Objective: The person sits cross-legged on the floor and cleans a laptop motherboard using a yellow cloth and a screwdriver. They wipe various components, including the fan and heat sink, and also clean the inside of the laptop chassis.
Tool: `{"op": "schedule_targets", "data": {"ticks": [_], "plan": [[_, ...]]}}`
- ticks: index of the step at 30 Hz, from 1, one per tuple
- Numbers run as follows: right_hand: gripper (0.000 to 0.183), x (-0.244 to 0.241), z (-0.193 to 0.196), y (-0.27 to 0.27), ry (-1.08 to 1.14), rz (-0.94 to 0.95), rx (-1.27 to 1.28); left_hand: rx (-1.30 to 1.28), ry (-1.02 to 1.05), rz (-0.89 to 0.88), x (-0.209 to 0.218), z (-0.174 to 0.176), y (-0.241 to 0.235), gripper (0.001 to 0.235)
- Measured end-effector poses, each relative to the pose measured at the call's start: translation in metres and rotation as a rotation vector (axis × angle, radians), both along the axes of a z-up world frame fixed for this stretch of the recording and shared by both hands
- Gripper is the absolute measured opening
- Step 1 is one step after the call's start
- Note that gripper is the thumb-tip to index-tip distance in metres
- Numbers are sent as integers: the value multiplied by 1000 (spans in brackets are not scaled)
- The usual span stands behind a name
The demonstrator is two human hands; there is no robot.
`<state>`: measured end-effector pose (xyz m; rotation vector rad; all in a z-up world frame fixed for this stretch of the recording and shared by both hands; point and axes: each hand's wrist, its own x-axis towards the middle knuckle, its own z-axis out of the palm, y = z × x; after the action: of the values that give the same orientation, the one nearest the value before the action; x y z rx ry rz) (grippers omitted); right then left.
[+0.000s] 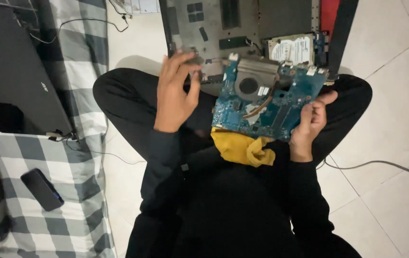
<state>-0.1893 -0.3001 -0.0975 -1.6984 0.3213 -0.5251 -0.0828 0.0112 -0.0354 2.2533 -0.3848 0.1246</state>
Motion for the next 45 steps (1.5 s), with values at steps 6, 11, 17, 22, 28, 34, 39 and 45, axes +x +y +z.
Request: {"op": "schedule_targets", "data": {"ticks": [6, 11, 17, 22, 28, 34, 39, 45], "plan": [[22, 0, 19, -3, -23, -31, 134, -467, 44, 60, -58, 7, -26, 25], [28, -7, 21, -5, -49, -8, 205, -952, 481, 19, -93, -7, -46, 35], [22, -8, 30, 2, -64, 72, 192, -994, 561, -1, -96, 25, -50, 6], [16, -20, 43, 1, 26, 103, 129, -958, 522, 49, -110, -40, -39, 16], [18, -28, 39, -28, 77, 211, -96, -980, 516, 83, -104, -9, -25, 24], [18, -31, 83, -26, 308, 351, -278, -976, 473, 95, -95, 8, -8, 24], [13, -43, 84, -36, 542, 465, -459, -1026, 424, 23, -100, -22, 4, 39], [19, -50, 69, -38, 658, 525, -424, -1039, 448, 17, -107, -30, 4, 37]]}}
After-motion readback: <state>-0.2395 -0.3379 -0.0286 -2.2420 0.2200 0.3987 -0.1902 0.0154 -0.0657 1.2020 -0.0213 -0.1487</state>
